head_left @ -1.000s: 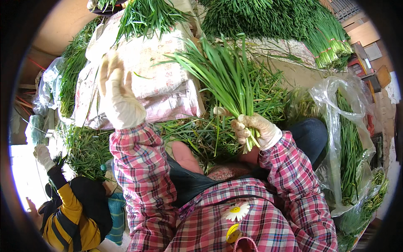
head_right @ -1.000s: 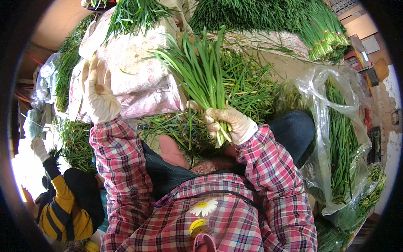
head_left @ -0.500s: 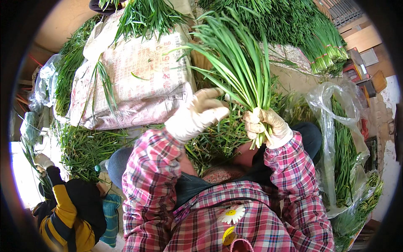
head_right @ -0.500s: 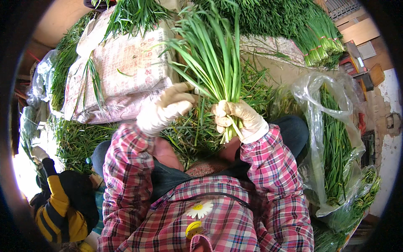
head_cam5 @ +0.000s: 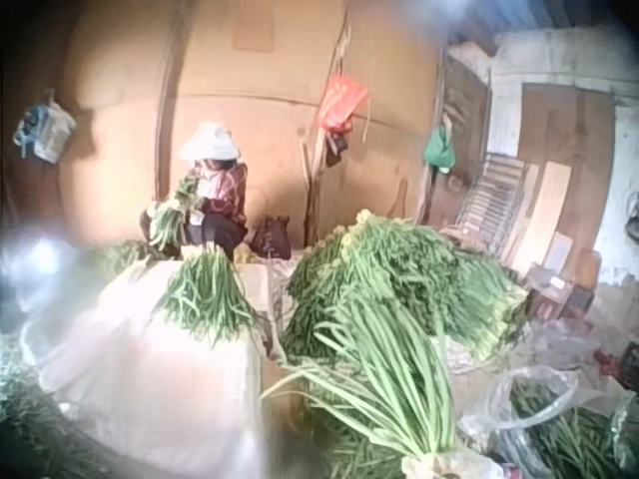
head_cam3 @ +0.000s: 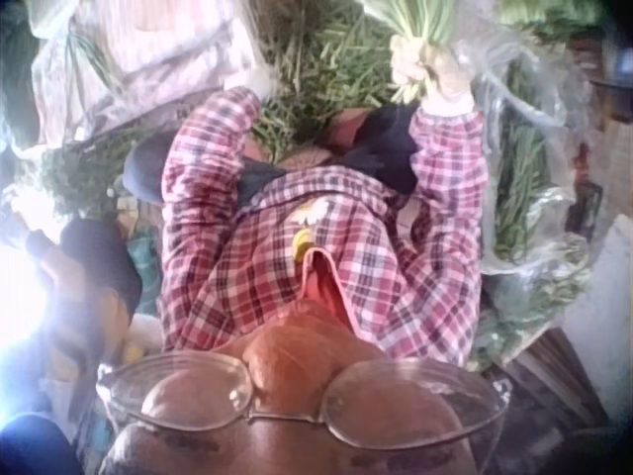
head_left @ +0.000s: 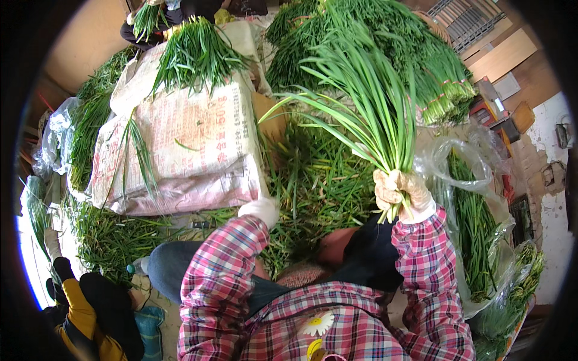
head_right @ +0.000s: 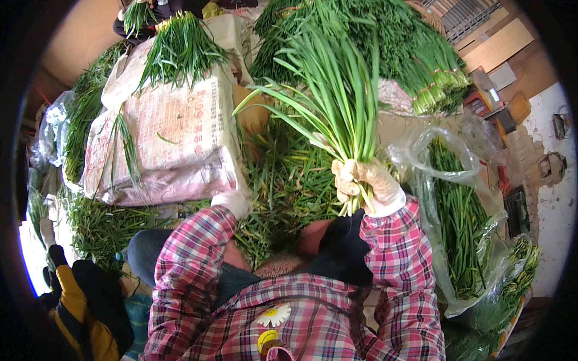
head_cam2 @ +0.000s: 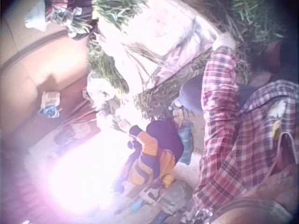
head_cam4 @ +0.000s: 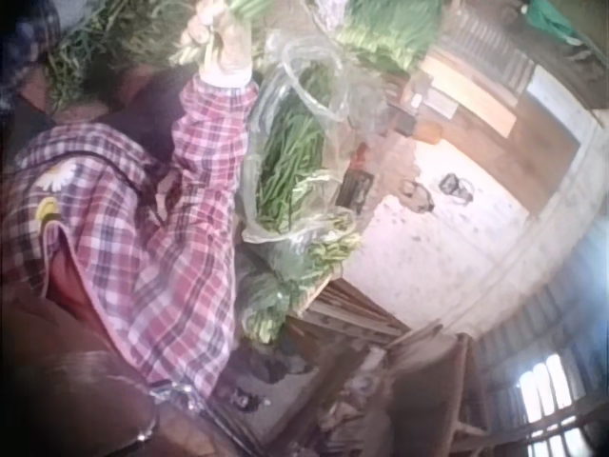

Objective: The person sits on the floor and trims the root ends of green onions by hand. They repeatedly pick up bunches, align the roots, and pull off the unwanted ends, placing trimmed onions aside.

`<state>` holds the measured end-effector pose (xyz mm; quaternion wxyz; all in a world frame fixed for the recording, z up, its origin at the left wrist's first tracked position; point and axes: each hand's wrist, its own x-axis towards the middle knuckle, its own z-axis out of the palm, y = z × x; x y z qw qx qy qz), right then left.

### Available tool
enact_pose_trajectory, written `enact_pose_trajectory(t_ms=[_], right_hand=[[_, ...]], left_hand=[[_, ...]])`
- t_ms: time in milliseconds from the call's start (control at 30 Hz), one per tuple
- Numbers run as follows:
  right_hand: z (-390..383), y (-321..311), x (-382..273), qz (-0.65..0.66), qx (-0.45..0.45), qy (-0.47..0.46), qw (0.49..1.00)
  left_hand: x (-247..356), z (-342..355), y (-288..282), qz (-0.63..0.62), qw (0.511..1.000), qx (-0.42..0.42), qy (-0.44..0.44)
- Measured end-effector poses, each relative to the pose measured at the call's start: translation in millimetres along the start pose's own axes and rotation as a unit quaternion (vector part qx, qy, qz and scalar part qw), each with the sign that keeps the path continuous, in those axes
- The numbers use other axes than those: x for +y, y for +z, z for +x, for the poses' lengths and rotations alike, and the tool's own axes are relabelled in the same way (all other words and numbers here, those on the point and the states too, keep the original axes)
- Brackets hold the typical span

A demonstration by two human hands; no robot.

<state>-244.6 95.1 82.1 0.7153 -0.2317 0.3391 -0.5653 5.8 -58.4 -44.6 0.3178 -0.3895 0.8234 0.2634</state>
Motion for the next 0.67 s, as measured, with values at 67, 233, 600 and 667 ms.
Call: enact_pose_trajectory(t_ms=[67, 233, 600, 667], right_hand=[[-8.7, 0.9, -15.0, -0.001, 0.021, -0.003, 1.000], [-14.7, 2.2, -2.9, -0.060, -0.035, -0.023, 0.997], [0.3, 19.1, 13.0, -0.124, -0.022, 0.069, 0.990], [1.1, 18.1, 14.3, -0.127, -0.017, 0.097, 0.987]], left_hand=[[6.3, -10.8, -8.1, -0.031, 0.999, -0.021, 0.009], [4.4, -29.8, -20.5, -0.172, 0.966, 0.122, 0.148], [-21.1, -75.4, -50.6, -0.694, 0.518, 0.412, 0.281], [-26.4, -78.7, -54.5, -0.677, 0.468, 0.475, 0.312]])
